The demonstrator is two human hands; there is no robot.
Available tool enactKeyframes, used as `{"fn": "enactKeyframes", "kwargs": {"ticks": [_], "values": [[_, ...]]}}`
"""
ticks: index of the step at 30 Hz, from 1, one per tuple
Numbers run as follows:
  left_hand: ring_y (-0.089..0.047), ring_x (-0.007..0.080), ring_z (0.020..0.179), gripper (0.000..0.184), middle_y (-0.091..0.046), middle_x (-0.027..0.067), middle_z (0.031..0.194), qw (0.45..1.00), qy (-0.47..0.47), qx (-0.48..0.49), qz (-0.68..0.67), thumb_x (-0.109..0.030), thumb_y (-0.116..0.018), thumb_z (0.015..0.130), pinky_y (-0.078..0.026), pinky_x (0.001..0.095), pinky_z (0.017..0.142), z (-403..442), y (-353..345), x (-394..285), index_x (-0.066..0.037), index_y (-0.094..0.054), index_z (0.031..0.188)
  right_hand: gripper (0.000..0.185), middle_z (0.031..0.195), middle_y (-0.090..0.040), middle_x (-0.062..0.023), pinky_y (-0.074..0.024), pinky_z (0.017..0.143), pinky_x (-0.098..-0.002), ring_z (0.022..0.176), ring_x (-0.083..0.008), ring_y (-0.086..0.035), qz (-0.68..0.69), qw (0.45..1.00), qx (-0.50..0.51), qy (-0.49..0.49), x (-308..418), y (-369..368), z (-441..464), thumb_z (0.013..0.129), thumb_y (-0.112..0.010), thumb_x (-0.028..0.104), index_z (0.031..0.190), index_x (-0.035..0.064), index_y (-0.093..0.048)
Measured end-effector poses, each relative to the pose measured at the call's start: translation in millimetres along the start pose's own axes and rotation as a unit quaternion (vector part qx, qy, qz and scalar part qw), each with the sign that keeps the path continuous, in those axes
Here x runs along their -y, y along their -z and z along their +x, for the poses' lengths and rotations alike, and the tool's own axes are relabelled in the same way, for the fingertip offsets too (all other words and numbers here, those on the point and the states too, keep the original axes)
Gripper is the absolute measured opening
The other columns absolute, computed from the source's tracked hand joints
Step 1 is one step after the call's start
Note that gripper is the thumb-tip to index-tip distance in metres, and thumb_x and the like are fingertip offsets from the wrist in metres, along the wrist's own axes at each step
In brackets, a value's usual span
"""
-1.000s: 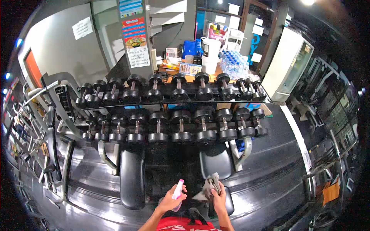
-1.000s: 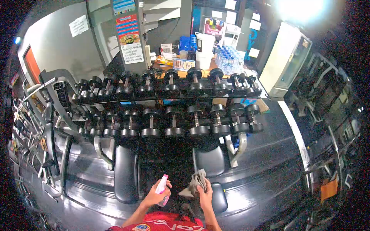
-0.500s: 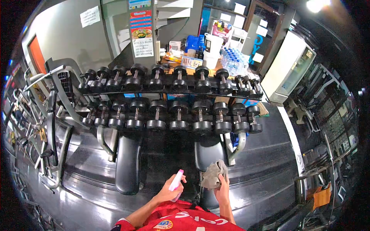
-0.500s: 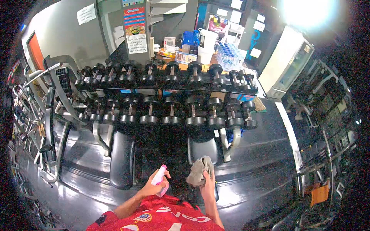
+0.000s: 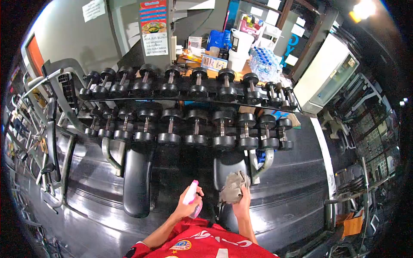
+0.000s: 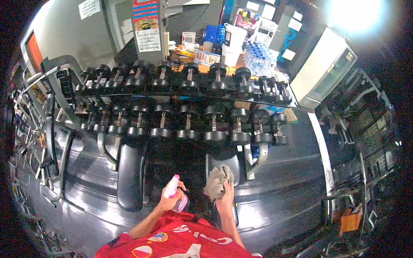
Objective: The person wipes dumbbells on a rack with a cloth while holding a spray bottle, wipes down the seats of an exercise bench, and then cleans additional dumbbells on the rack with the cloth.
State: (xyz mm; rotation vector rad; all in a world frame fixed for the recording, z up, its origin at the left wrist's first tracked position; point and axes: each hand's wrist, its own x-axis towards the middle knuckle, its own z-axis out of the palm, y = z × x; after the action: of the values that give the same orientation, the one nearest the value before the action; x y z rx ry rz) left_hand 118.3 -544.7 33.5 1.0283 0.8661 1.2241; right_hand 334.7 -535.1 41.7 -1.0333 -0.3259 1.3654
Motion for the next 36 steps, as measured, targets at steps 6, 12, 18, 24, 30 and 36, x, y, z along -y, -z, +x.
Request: {"fn": "enactKeyframes", "kwargs": {"ticks": [6,12,18,24,30,36], "values": [[-0.056,0.0076,0.063,0.024,-0.058,0.0031,0.081,1.0,-0.008,0.007,0.016,0.003,-0.059,0.083,-0.048,0.0239,0.056,65,3,-7,-0.001,-0.053,0.106,0.045,0.123,-0.052,-0.0078,-0.0471,0.088,-0.0459,0.11,-0.026,-0.054,0.012,0.998,-0.021,-0.06,23,-21,50,0.089,-0.051,0.03,0.13,0.0126,-0.044],[-0.055,0.007,0.058,0.02,-0.058,0.0018,0.076,0.998,-0.009,0.01,0.069,0.001,-0.062,0.082,-0.046,0.0228,0.052,122,19,-15,-0.002,-0.055,0.101,0.042,0.117,-0.058,-0.0053,-0.0459,0.089,-0.0403,0.105,-0.0222,-0.057,-0.003,0.999,-0.052,0.013,38,-33,105,0.09,-0.05,0.034,0.126,0.0131,-0.05],[-0.053,0.0049,0.057,0.02,-0.058,-0.0006,0.074,0.994,-0.004,-0.001,0.112,0.0,-0.063,0.081,-0.044,0.0216,0.051,143,34,-23,-0.003,-0.056,0.099,0.041,0.115,-0.058,-0.0055,-0.0462,0.089,-0.0407,0.105,-0.0229,-0.057,0.011,0.998,-0.045,0.03,36,-40,125,0.09,-0.049,0.033,0.126,0.0129,-0.05],[-0.053,0.0052,0.066,0.02,-0.057,0.0003,0.078,0.997,0.003,-0.021,0.08,-0.001,-0.063,0.081,-0.045,0.022,0.059,152,45,-20,-0.002,-0.055,0.1,0.043,0.113,-0.059,-0.0056,-0.048,0.085,-0.0403,0.103,-0.023,-0.058,0.005,0.996,-0.087,-0.028,31,-62,135,0.087,-0.05,0.038,0.121,0.0124,-0.054],[-0.053,0.0067,0.064,0.014,-0.056,0.0013,0.077,0.998,0.018,-0.024,0.058,-0.002,-0.059,0.085,-0.045,0.0228,0.059,177,44,-39,-0.002,-0.055,0.099,0.045,0.112,-0.061,-0.0056,-0.0498,0.084,-0.0387,0.1,-0.0231,-0.06,0.01,0.997,-0.081,-0.015,40,-96,153,0.085,-0.053,0.04,0.12,0.012,-0.055],[-0.052,0.0074,0.066,0.025,-0.056,0.0027,0.078,0.999,0.024,-0.013,0.034,0.003,-0.063,0.08,-0.045,0.0226,0.061,218,43,-42,-0.002,-0.055,0.103,0.047,0.112,-0.061,-0.007,-0.0494,0.085,-0.0391,0.1,-0.0236,-0.061,0.034,0.995,-0.091,-0.019,46,-86,183,0.085,-0.052,0.041,0.121,0.0094,-0.054]]}}
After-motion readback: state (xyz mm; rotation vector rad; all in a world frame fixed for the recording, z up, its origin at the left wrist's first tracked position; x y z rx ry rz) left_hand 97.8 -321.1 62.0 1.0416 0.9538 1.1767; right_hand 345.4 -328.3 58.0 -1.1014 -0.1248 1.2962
